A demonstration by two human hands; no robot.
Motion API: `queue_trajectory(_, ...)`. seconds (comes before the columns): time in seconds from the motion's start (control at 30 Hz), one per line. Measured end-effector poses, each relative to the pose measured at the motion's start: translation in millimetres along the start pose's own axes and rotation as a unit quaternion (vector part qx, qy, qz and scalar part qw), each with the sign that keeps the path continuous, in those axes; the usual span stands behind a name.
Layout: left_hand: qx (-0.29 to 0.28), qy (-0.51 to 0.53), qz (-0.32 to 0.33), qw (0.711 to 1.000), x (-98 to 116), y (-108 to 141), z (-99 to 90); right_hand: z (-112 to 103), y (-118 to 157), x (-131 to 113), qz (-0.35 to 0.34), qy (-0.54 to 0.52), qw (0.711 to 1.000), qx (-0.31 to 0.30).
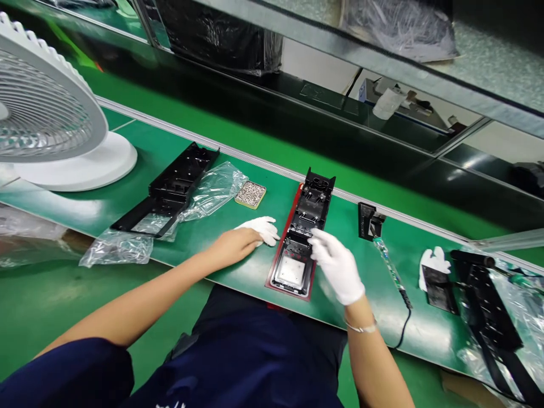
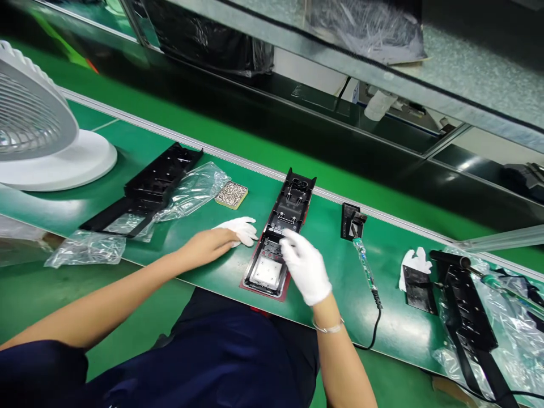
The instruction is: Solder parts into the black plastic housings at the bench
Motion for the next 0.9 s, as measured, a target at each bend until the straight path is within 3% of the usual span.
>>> queue_trajectory(0.1, 0.091, -0.029, -0.049, 0.994, -18.5, -28.1, -39.6, -46.6, 22.4, 66.6, 0.092, -0.08, 0.987, 0.109)
queue_trajectory(0.17, 0.125, -0.052, -0.071, 0.988, -28.7, -50.0, -60.9, -68.2, 36.4, 107.0, 0.137, -0.138, 0.963, 0.189)
queue_trajectory(0.23, 0.123, -0.076, -0.085, 0.986, -35.7, -72.6, -68.3, -83.9, 47.2, 134.7, 0.159, -0.187, 0.933, 0.264)
queue_trajectory(0.3, 0.109, -0.099, -0.097, 0.984, -40.7, -90.6, -66.3, -97.7, 54.2, 146.3, 0.154, -0.221, 0.903, 0.334)
queue_trajectory(0.4, 0.09, -0.131, -0.115, 0.981, -44.9, -104.1, -59.8, -116.0, 57.0, 141.7, 0.117, -0.242, 0.873, 0.408)
queue_trajectory(0.63, 0.07, -0.151, -0.119, 0.979, -42.0, -107.0, -59.1, -136.2, 52.3, 121.8, 0.068, -0.247, 0.847, 0.465)
queue_trajectory(0.9, 0.142, -0.082, -0.119, 0.979, -34.8, -88.9, -78.0, -158.8, 91.5, 102.8, 0.009, -0.218, 0.799, 0.561)
Point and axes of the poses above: each hand's wrist, its own y-axis away from the middle knuckle, its own z-axis out of the palm, x = y × z, the point moved 8 cm from there along -y, towards the middle knuckle, and after that the axes turned 8 degrees about y, right-handed, at the moved point
